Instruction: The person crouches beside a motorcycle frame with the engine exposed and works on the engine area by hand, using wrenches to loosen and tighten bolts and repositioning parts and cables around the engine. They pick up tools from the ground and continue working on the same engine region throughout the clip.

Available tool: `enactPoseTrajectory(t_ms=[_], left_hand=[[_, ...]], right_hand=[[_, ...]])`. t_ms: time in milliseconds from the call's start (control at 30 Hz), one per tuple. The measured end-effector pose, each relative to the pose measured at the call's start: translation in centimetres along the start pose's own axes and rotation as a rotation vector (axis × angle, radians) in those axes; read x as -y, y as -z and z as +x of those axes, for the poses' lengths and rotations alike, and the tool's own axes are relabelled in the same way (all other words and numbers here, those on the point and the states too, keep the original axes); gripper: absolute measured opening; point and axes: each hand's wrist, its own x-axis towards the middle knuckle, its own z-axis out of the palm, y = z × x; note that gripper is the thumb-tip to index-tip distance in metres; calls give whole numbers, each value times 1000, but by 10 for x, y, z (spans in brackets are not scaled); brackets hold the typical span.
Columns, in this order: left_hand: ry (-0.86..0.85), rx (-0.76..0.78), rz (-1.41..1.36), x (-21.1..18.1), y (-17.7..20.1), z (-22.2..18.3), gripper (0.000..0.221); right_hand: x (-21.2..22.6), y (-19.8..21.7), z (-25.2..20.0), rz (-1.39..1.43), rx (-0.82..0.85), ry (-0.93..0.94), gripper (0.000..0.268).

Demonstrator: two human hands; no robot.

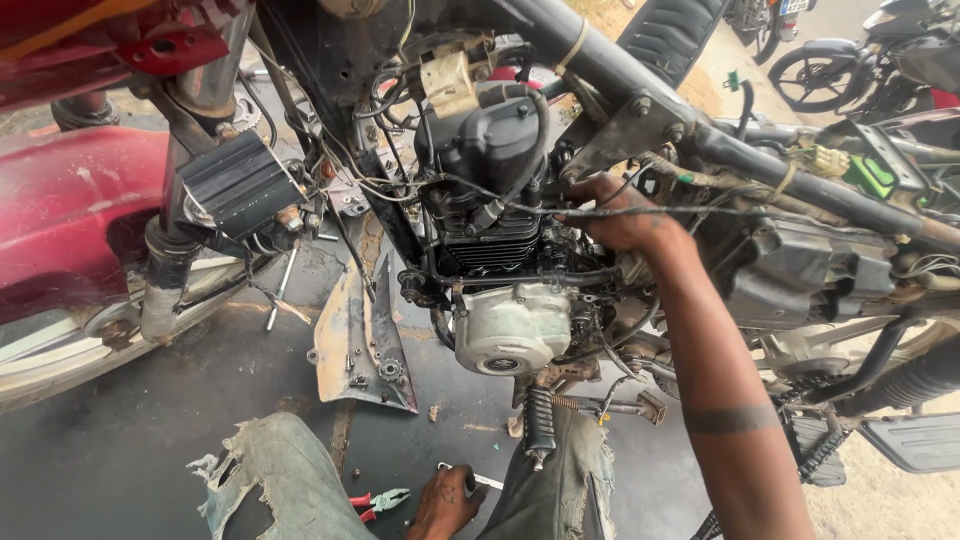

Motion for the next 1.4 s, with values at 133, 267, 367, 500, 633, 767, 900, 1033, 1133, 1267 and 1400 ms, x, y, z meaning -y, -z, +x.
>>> enactPoseTrajectory(t_ms=[133,267,367,500,633,767,900,1033,1133,1267,1400], left_hand=[[33,81,8,1,0,2,36],[45,89,-6,-2,6,-4,35],[-13,-42,-16,3,2,-8,36],[1,72,-7,-2,11,-7,36],[-30,20,0,1,3,-4,37],[-37,64,39,7,-4,1,39],[-24,15,-18,4,0,-5,36],[-31,-21,8,7,-8,0,37],[-71,-39,58,17,-23,7,35],[-10,8,24,21,-20,7,34],[-3,15,43,9,-11,-1,36]], right_hand=[[-26,-25,-8,48,-212,427,38],[-6,-40,-21,154,-400,512,32],[1,-40,-23,203,-400,431,24],[-3,-39,-16,127,-278,177,24],[-21,-57,-17,138,-410,324,35],[-18,-56,-24,252,-523,478,40],[-5,-58,-22,217,-398,146,42],[-12,-62,-13,236,-402,82,41],[-41,-80,-8,290,-451,173,34],[-52,-75,-8,407,-482,362,26],[-40,-68,-17,373,-482,321,23]])
